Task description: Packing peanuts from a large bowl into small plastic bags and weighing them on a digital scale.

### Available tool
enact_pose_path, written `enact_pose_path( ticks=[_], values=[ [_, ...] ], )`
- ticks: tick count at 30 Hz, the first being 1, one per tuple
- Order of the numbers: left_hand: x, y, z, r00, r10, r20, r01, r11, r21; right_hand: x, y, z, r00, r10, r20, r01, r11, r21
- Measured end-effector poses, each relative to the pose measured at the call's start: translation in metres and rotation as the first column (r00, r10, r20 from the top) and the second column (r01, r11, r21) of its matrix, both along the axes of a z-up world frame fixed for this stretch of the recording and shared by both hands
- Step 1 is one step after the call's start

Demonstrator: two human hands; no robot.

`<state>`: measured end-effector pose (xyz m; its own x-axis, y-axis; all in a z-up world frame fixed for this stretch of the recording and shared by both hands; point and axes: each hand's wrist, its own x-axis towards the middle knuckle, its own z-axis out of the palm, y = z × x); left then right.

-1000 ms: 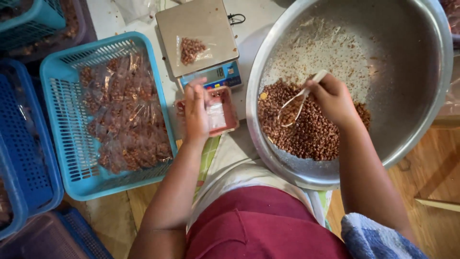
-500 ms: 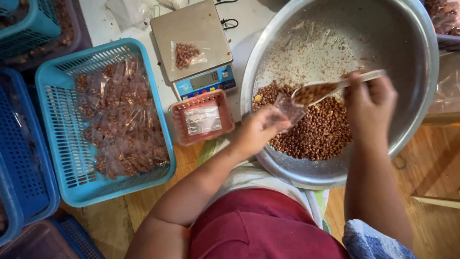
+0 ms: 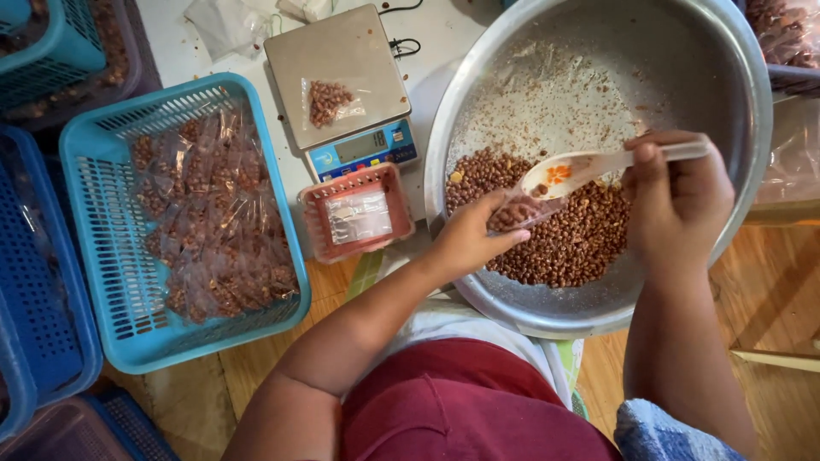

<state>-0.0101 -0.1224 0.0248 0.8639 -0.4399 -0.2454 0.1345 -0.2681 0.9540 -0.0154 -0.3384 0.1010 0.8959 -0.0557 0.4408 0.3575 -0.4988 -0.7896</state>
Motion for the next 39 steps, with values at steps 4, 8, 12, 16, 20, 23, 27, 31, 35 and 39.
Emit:
enact_pose_path(
  ticks=[4,8,12,16,20,23,27,31,35,39],
  values=[
    [0.000,0.004,-0.002,0.998,-0.053,-0.018,0.048,0.978,-0.203,0.009,-0.003,-0.005,0.963,-0.198,-0.182,0.235,0.950,0.207],
    [0.019,0.011,-0.048,0.997,-0.066,0.043,0.079,0.836,-0.542,0.014,-0.032,-0.029,0.934,-0.282,-0.218,0.340,0.891,0.301],
    [0.081,0.080,-0.008,0.918,0.246,0.311,-0.037,0.834,-0.551,0.003,-0.045,-0.042,0.891,-0.343,-0.298,0.436,0.829,0.349],
    [0.158,0.155,0.000,0.694,0.481,0.536,-0.560,0.828,-0.018,-0.014,-0.048,-0.063,0.832,-0.369,-0.414,0.493,0.834,0.248],
    [0.174,0.192,-0.038,0.741,0.322,0.589,-0.581,0.747,0.323,-0.014,-0.016,-0.076,0.776,-0.304,-0.552,0.471,0.862,0.187],
    [0.151,0.195,-0.036,0.769,0.008,0.639,-0.425,0.754,0.502,-0.010,0.008,-0.089,0.721,-0.260,-0.642,0.356,0.934,0.022],
    [0.135,0.197,-0.053,0.615,-0.009,0.789,-0.541,0.723,0.430,-0.003,0.026,-0.125,0.759,-0.300,-0.578,0.272,0.952,-0.137],
    [0.090,0.154,0.020,0.631,0.732,0.257,-0.775,0.607,0.173,-0.008,0.037,-0.149,0.842,-0.265,-0.469,0.172,0.957,-0.232],
    [0.074,0.123,-0.008,0.894,0.324,-0.311,-0.420,0.360,-0.833,-0.011,0.037,-0.138,0.805,-0.218,-0.551,0.202,0.975,-0.090],
    [0.026,0.075,0.022,0.993,0.071,-0.097,-0.120,0.647,-0.753,-0.013,0.012,-0.128,0.970,-0.113,-0.216,0.154,0.970,0.188]
  ],
)
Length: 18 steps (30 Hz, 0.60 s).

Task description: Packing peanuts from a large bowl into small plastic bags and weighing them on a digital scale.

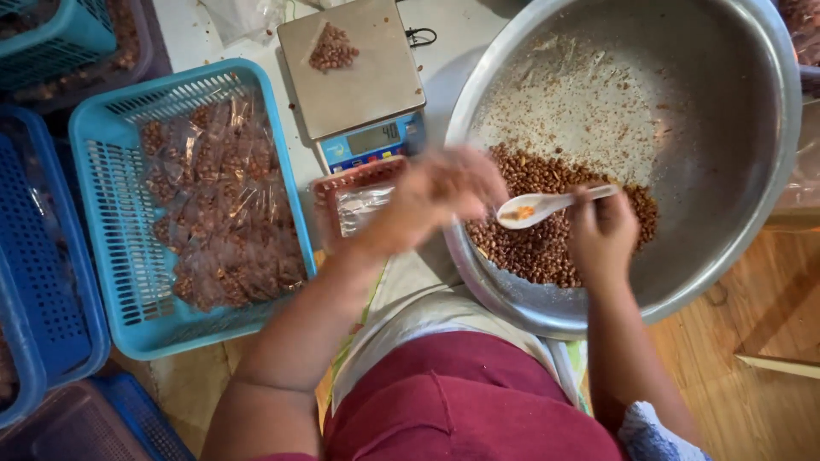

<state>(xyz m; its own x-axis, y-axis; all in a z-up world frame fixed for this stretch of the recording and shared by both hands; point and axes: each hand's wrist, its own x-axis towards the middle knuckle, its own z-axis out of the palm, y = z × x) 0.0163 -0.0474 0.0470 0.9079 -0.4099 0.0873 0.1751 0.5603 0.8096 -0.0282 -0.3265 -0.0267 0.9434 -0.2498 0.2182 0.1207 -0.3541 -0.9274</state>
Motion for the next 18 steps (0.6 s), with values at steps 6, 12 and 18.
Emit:
enact_pose_path(
  ticks=[6,12,18],
  values=[
    [-0.029,-0.051,-0.034,0.923,-0.380,0.054,0.259,0.721,0.643,-0.017,-0.008,0.089,0.956,0.025,0.293,0.043,0.974,-0.222],
    [-0.027,-0.056,-0.023,0.935,-0.353,0.027,0.242,0.693,0.679,-0.033,0.002,0.116,0.922,0.008,0.388,0.113,0.951,-0.287],
    [-0.017,-0.024,-0.034,0.914,-0.393,0.100,0.374,0.913,0.163,-0.024,-0.017,0.087,0.925,-0.063,0.376,0.157,0.961,-0.225]
  ],
)
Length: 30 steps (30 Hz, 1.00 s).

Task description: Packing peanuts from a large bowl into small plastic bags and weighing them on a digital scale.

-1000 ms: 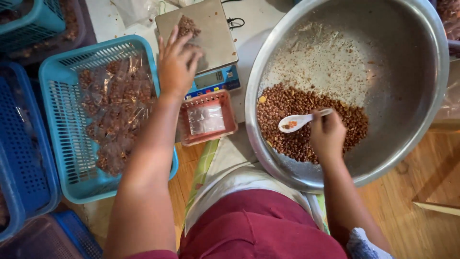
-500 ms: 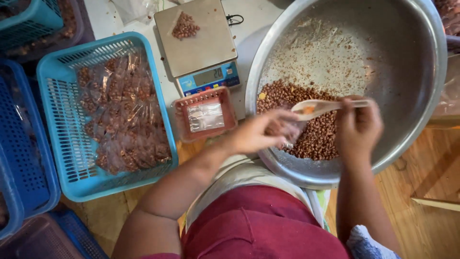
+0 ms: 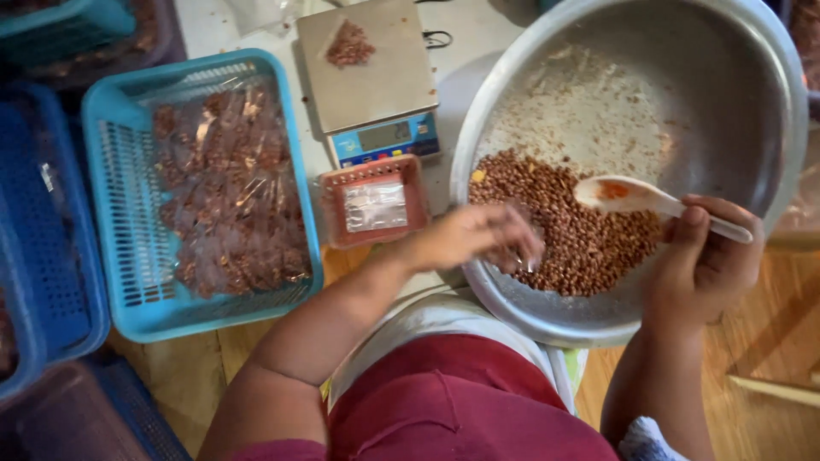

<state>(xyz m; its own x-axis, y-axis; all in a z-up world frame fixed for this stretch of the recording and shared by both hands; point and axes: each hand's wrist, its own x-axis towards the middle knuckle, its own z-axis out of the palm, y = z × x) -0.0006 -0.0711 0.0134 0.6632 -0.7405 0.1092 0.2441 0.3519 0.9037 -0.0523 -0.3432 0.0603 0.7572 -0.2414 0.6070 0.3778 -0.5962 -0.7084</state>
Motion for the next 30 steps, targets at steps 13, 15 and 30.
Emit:
enact_pose_path(
  ticks=[13,15,30],
  values=[
    [0.141,0.134,-0.045,0.594,-0.073,0.801,-0.804,-0.039,0.593,0.000,-0.005,-0.045,0.985,0.043,-0.167,-0.013,0.985,0.174],
    [0.152,0.131,-0.042,0.477,0.021,0.879,-0.879,0.027,0.476,-0.002,-0.005,-0.042,0.984,0.035,-0.173,-0.007,0.987,0.160],
    [-0.004,-0.037,-0.011,0.787,0.156,-0.597,-0.302,0.941,-0.152,-0.004,-0.018,-0.051,0.979,0.028,-0.203,0.020,0.972,0.232]
  ],
)
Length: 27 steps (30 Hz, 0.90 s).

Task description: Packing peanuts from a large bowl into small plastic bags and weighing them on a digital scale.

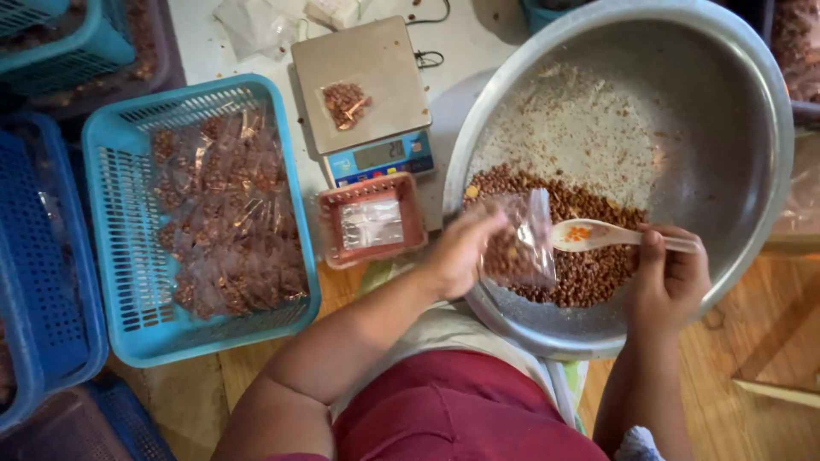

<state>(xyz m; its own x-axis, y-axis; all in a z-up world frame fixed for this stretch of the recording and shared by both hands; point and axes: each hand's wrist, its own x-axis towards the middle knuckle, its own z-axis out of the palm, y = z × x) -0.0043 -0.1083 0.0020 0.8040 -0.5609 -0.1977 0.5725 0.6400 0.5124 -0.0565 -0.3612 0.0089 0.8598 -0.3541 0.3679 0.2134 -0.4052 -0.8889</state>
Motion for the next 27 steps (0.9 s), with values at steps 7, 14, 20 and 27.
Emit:
enact_pose_path(
  ticks=[7,14,20,27],
  values=[
    [-0.033,-0.029,-0.042,0.971,-0.112,0.212,0.063,0.972,0.225,0.003,0.022,0.010,0.992,0.062,-0.106,-0.059,0.998,0.034],
    [-0.033,-0.058,-0.082,0.986,-0.107,-0.130,0.112,0.993,0.029,0.016,0.040,0.002,0.991,0.135,-0.003,-0.133,0.982,0.133],
    [-0.038,-0.071,-0.159,0.965,-0.149,-0.218,0.166,0.984,0.060,0.019,0.042,-0.003,0.988,0.148,-0.039,-0.136,0.965,0.224],
    [-0.034,-0.048,-0.078,0.895,-0.189,-0.405,0.218,0.976,0.027,0.020,0.043,0.000,0.987,0.126,-0.100,-0.096,0.960,0.263]
  ],
)
